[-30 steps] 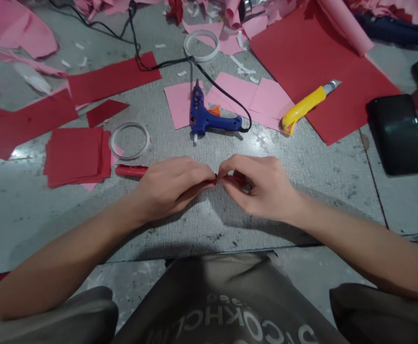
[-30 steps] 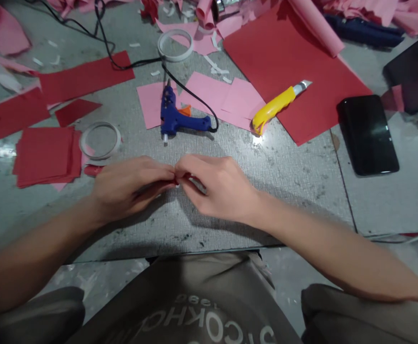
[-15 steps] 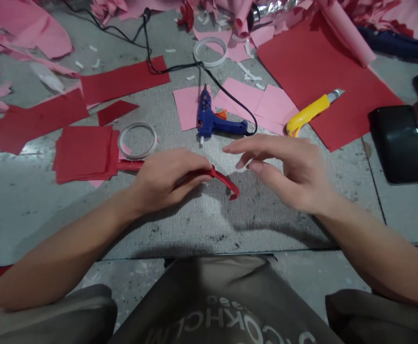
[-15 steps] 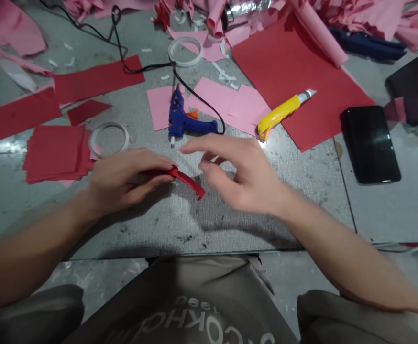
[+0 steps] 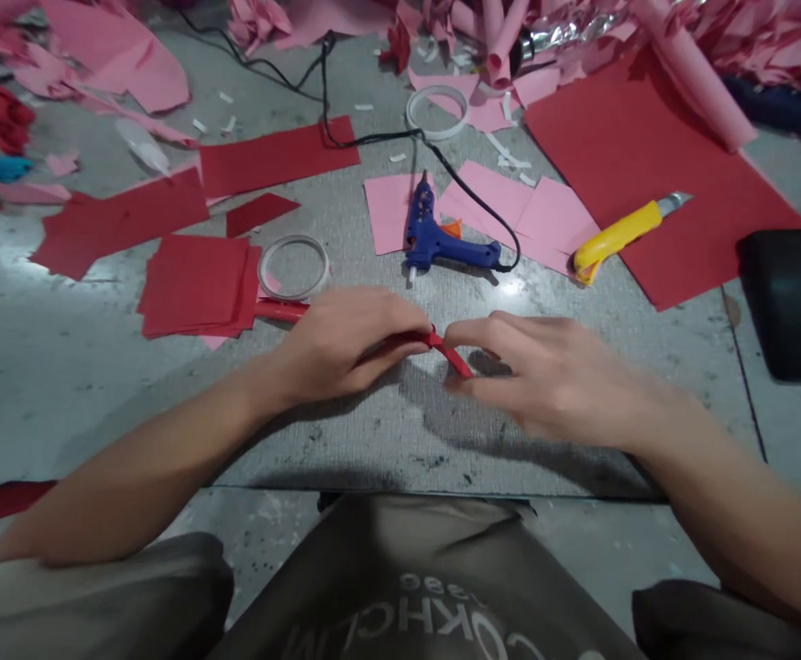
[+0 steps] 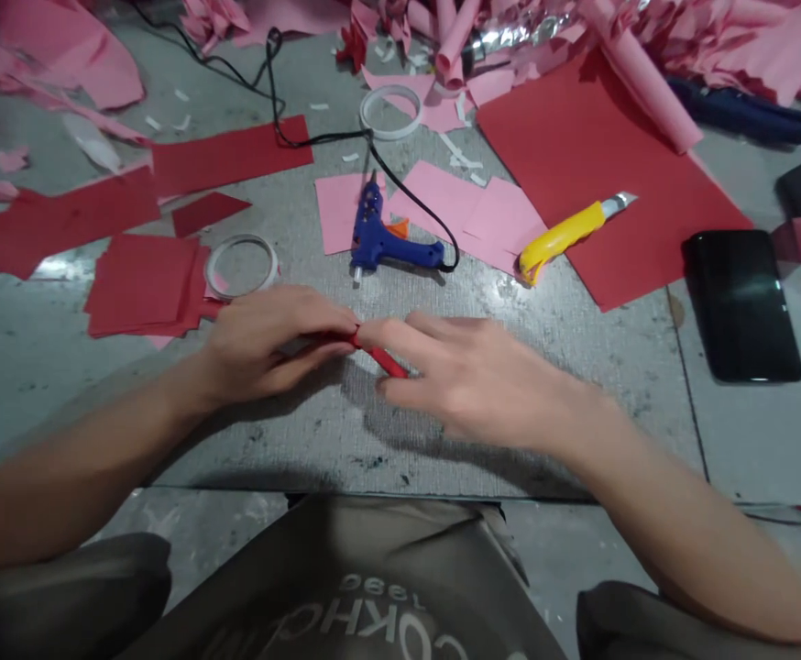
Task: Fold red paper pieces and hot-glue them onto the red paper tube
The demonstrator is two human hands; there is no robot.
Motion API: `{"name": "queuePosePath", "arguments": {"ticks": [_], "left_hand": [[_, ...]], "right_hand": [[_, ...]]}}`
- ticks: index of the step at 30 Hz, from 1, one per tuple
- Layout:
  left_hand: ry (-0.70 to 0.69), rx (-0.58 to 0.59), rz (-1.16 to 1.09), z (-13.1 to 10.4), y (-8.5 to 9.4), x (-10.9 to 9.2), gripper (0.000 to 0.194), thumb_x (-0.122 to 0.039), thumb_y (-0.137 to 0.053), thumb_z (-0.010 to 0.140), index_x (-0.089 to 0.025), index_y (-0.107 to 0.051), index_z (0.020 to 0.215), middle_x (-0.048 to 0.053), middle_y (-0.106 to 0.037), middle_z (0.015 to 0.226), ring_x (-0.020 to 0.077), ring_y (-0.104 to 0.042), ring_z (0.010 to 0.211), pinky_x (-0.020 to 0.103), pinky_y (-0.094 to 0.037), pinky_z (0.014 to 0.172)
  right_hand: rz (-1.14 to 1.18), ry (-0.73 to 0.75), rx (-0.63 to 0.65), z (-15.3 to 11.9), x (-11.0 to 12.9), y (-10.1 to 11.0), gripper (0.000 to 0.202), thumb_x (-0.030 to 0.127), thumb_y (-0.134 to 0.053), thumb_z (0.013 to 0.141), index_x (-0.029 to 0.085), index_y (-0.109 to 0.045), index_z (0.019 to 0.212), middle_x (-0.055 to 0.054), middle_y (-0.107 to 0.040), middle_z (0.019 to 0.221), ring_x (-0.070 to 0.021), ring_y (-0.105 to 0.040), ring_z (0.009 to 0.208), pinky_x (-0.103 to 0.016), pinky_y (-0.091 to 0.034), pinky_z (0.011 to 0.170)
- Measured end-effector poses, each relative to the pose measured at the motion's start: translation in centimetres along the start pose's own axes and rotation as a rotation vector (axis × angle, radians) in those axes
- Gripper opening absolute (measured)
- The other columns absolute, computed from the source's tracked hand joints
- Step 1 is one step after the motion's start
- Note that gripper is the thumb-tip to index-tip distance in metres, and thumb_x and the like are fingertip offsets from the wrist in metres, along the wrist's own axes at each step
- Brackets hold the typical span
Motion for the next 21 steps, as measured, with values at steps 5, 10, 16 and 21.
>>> {"name": "queuePosePath", "arguments": {"ticks": [5, 10, 16, 21], "left_hand": [[0.004, 0.051, -0.01, 0.0, -0.1, 0.0, 0.011, -0.029, -0.062, 0.108, -0.029, -0.067, 0.118, 0.003, -0.083, 0.102, 0.0199, -0.078, 0.09, 0.036, -0.06, 0.08], [-0.042, 0.047, 0.009, -0.1, 0.0, -0.1, 0.014, -0.024, -0.065, 0.106, -0.026, -0.066, 0.12, 0.004, -0.082, 0.105, 0.0202, -0.078, 0.091, 0.036, -0.06, 0.082], [-0.05, 0.065, -0.038, -0.2, -0.4, -0.1, 0.019, -0.025, -0.066, 0.105, -0.027, -0.066, 0.124, 0.005, -0.082, 0.11, 0.0203, -0.079, 0.098, 0.034, -0.062, 0.084], [-0.038, 0.069, -0.034, -0.3, -0.6, -0.1, 0.018, -0.026, -0.066, 0.106, -0.026, -0.067, 0.124, 0.005, -0.082, 0.111, 0.0202, -0.079, 0.099, 0.034, -0.062, 0.087]], "right_hand": [[0.121, -0.042, -0.08, 0.0, -0.1, 0.0, 0.023, 0.008, -0.058, 0.099, 0.022, -0.071, 0.111, -0.012, -0.066, 0.142, -0.0212, -0.069, 0.096, -0.033, -0.052, 0.068], [0.408, -0.108, -0.229, 0.4, -0.5, -0.1, 0.014, 0.014, -0.06, 0.103, 0.021, -0.071, 0.109, -0.012, -0.071, 0.132, -0.021, -0.072, 0.102, -0.035, -0.058, 0.081], [0.431, -0.134, -0.354, 0.9, -0.3, -1.1, 0.015, 0.009, -0.062, 0.101, 0.02, -0.07, 0.107, -0.012, -0.073, 0.122, -0.0206, -0.073, 0.102, -0.034, -0.059, 0.082], [0.352, -0.165, -0.365, 0.9, 0.1, -1.4, 0.019, 0.007, -0.059, 0.101, 0.021, -0.069, 0.108, -0.012, -0.074, 0.121, -0.0214, -0.073, 0.101, -0.035, -0.06, 0.083]]}}
Point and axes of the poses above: each hand's wrist, its own z-axis towards the middle knuckle, its own y-axis out of the back of the hand, x = y × z, the point moved 1 cm from there along z, towards the middle knuckle
